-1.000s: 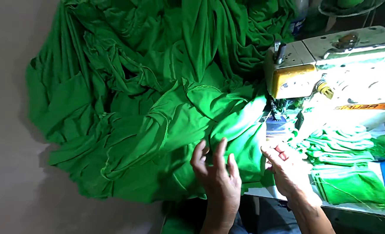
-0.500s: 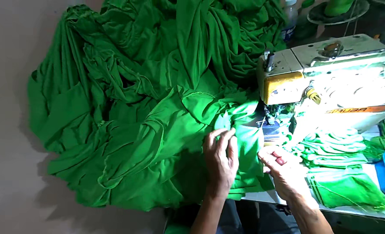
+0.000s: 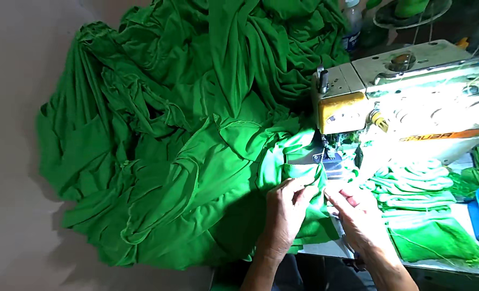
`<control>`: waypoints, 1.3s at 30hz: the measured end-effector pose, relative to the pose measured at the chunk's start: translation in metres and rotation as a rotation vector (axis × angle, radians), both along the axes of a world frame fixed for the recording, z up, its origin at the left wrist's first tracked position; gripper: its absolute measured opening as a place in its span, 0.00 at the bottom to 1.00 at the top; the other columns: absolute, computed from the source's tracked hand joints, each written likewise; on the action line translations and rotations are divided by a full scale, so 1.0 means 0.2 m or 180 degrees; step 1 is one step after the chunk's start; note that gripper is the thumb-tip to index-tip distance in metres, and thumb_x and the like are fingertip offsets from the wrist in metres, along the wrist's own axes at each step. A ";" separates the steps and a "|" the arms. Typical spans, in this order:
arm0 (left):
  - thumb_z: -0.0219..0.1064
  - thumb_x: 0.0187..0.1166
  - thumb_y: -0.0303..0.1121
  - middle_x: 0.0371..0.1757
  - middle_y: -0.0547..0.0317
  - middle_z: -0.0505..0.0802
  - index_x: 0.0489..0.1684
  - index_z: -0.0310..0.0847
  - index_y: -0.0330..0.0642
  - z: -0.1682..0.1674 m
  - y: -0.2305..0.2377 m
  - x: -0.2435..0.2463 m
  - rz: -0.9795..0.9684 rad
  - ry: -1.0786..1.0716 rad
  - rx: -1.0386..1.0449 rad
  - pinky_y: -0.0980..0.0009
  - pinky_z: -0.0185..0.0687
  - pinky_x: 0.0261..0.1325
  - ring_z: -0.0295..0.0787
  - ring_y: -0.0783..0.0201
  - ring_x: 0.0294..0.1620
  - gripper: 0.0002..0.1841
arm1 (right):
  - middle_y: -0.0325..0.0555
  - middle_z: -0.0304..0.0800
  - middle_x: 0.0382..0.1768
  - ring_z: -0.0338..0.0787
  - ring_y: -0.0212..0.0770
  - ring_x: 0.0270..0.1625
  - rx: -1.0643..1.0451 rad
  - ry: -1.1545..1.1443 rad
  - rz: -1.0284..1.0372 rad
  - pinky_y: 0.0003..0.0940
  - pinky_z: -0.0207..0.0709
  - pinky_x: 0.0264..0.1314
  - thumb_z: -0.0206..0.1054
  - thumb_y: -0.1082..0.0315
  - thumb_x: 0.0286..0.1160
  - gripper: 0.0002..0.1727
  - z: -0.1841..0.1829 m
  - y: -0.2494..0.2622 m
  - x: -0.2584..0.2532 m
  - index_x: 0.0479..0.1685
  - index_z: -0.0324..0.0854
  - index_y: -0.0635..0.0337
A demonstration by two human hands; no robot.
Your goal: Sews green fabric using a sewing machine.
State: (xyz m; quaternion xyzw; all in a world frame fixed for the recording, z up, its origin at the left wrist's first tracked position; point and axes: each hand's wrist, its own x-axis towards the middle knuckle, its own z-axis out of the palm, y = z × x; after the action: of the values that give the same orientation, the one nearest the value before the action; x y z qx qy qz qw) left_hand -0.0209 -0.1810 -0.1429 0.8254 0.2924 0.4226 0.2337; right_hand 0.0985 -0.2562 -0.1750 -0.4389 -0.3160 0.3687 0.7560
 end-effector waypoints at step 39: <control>0.75 0.70 0.33 0.35 0.55 0.95 0.32 0.97 0.45 -0.31 -0.46 0.51 -0.0475 -0.0040 0.0895 0.67 0.83 0.45 0.91 0.61 0.38 0.05 | 0.35 0.94 0.39 0.90 0.15 0.42 -0.0864 -0.2230 -0.2000 0.12 0.84 0.47 0.63 0.64 0.80 0.13 -0.12 -0.76 0.34 0.42 0.89 0.66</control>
State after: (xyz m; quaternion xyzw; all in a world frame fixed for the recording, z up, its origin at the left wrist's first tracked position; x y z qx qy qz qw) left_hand 0.0809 -0.2726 -0.2047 0.8668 0.1667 0.4460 0.1483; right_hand 0.1672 -0.4090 -0.1997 -0.7053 -0.3527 -0.0092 0.6149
